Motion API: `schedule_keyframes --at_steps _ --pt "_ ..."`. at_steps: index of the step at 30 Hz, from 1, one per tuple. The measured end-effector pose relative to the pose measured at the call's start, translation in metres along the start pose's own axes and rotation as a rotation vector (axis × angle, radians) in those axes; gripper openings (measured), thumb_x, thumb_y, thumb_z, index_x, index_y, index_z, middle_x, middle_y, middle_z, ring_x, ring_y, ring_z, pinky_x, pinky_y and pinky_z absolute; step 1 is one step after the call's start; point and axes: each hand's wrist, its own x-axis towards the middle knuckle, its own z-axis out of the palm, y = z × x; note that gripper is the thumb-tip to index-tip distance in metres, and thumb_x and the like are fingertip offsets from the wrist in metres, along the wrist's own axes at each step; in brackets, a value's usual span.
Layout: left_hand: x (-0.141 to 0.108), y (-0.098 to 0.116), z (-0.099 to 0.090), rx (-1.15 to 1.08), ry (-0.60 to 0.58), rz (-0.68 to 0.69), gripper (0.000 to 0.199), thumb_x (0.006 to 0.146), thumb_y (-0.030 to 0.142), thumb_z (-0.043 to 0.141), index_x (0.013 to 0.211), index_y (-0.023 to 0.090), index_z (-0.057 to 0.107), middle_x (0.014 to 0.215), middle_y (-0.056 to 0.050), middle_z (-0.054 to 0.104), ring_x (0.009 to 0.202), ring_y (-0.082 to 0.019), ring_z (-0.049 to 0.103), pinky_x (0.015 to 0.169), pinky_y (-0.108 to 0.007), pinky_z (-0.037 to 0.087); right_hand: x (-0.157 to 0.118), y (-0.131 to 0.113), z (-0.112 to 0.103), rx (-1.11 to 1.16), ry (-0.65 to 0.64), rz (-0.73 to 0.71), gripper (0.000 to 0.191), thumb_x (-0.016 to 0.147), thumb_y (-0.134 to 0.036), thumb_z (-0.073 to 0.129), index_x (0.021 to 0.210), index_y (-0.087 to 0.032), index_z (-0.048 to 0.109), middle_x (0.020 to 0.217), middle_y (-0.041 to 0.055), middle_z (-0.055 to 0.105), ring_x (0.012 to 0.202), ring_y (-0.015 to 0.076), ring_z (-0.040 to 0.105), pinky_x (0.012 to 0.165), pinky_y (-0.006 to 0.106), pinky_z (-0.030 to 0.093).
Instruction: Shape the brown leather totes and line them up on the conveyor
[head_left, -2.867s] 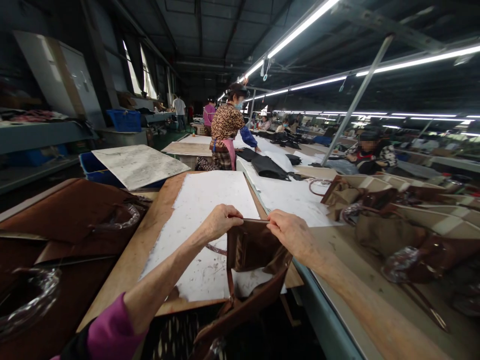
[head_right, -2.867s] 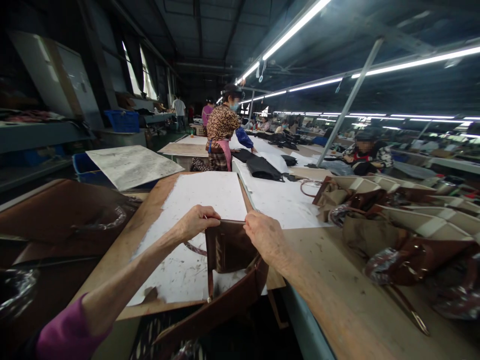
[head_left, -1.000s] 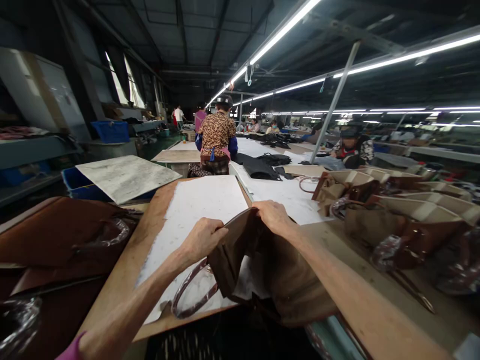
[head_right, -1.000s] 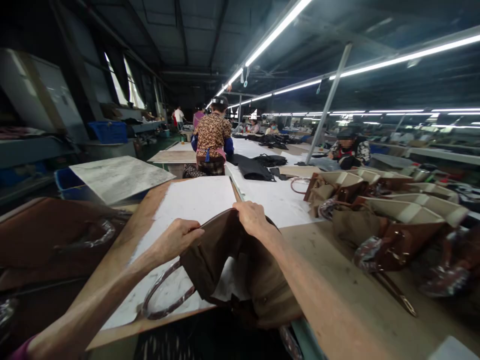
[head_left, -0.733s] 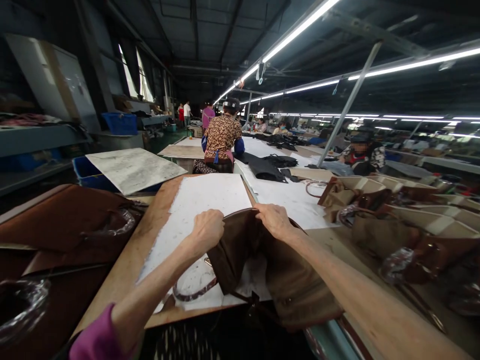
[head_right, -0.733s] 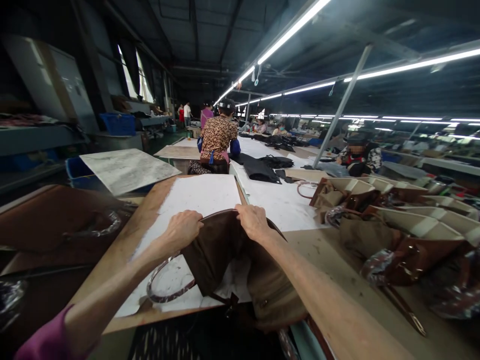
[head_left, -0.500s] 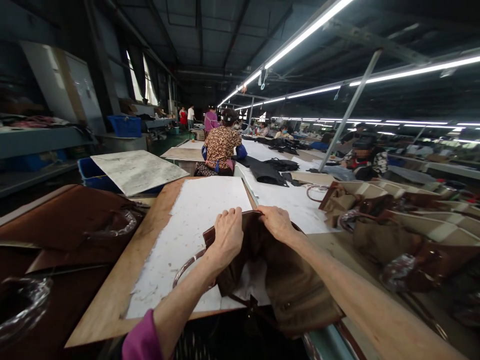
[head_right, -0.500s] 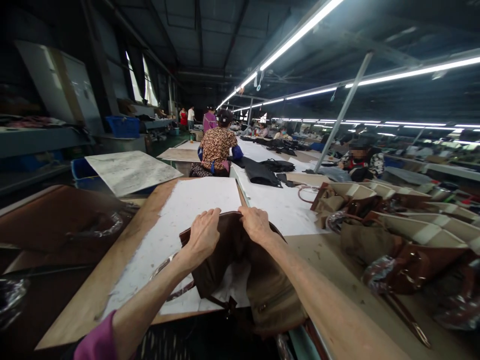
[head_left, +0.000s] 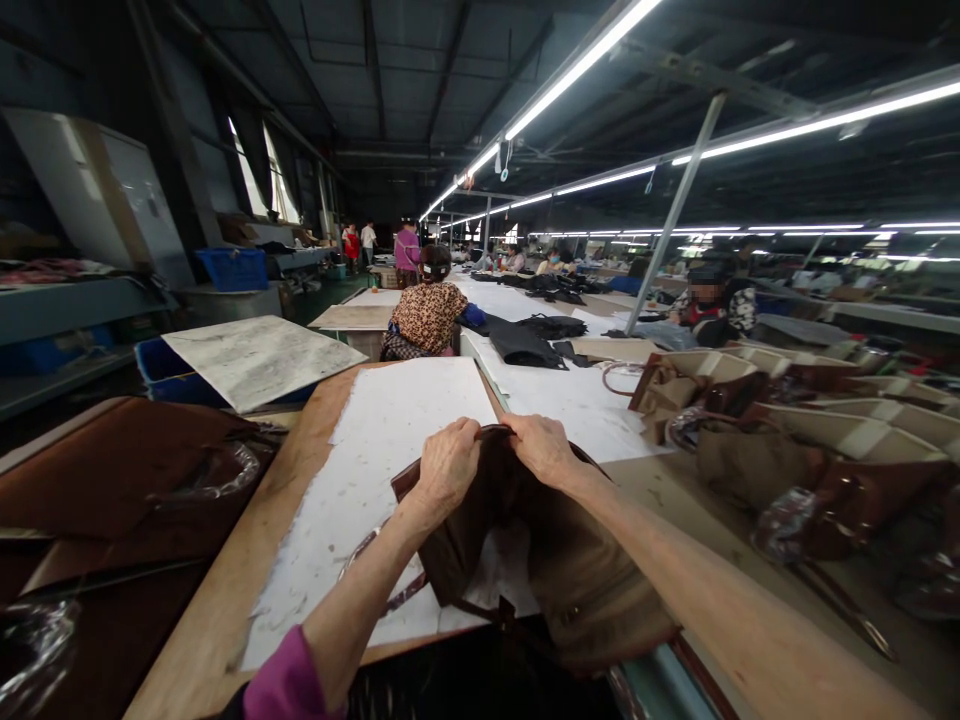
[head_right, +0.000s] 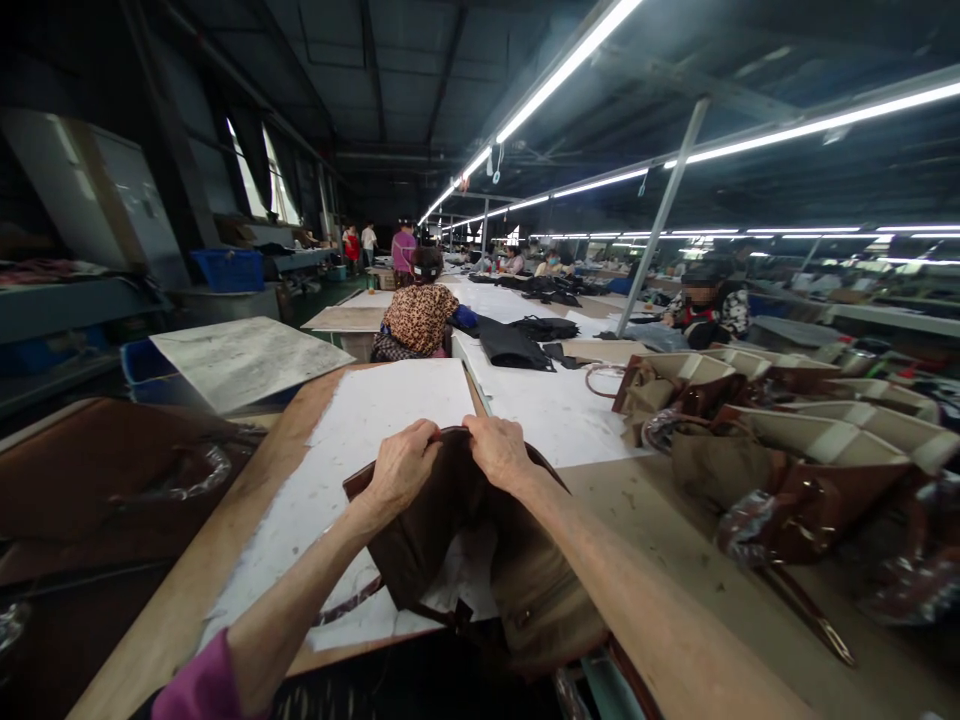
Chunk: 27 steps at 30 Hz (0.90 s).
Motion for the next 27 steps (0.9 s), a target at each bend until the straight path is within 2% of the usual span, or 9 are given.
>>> schedule_keyframes --at_steps 5,8,15,21,27 --pt "0.002 0.0004 0.0026 -0.004 -0.037 -0.091 0.012 0.082 0.026 0.038 0.084 0.021 0.049 0.086 0.0 0.06 0.076 -0.015 0.056 0.061 -0.025 0.035 -0.0019 0.0035 -0.0002 0.162 0.066 -0.049 0.017 0.075 -0.028 0.051 0.093 -0.028 0.054 0.087 -0.0033 0.063 0.085 0.0158 0.055 0.065 0.025 0.032" --pt "0.0025 0.001 0.0016 -0.006 -0.051 -0.13 0.012 0.082 0.027 0.04 0.085 0.021 0.05 0.089 0.0 0.06 0.078 -0.015 0.057 0.063 -0.024 0.035 -0.0023 0.0035 0.0011 0.186 0.093 -0.052 0.014 0.077 -0.029 0.051 0.09 -0.027 0.055 0.086 -0.0035 0.063 0.084 0.0147 0.055 0.067 0.024 0.033" --pt "0.0014 0.0023 -0.0028 0.0 -0.067 -0.122 0.014 0.083 0.027 0.039 0.087 0.022 0.051 0.09 0.0 0.059 0.078 -0.015 0.056 0.064 -0.024 0.037 -0.004 0.0004 0.0035 0.068 0.107 -0.056 0.016 0.084 -0.03 0.043 0.092 -0.026 0.055 0.09 -0.0016 0.063 0.086 0.0149 0.056 0.069 0.024 0.034" --pt "-0.0015 -0.0036 -0.0037 -0.038 -0.053 0.06 0.013 0.083 0.022 0.039 0.084 0.022 0.052 0.104 0.003 0.054 0.081 -0.011 0.054 0.064 -0.021 0.037 -0.0074 -0.0012 0.0055 -0.052 0.094 -0.086 0.018 0.084 -0.027 0.04 0.098 -0.025 0.051 0.092 0.0009 0.062 0.082 0.0172 0.057 0.061 0.024 0.034" --pt "0.0013 -0.0042 0.003 -0.005 -0.025 -0.067 0.012 0.082 0.029 0.04 0.085 0.022 0.05 0.088 0.001 0.059 0.077 -0.014 0.055 0.063 -0.024 0.036 -0.0085 -0.006 0.0052 -0.07 0.099 -0.046 0.021 0.085 -0.036 0.039 0.096 -0.026 0.053 0.092 0.0004 0.063 0.083 0.0175 0.057 0.062 0.025 0.035"
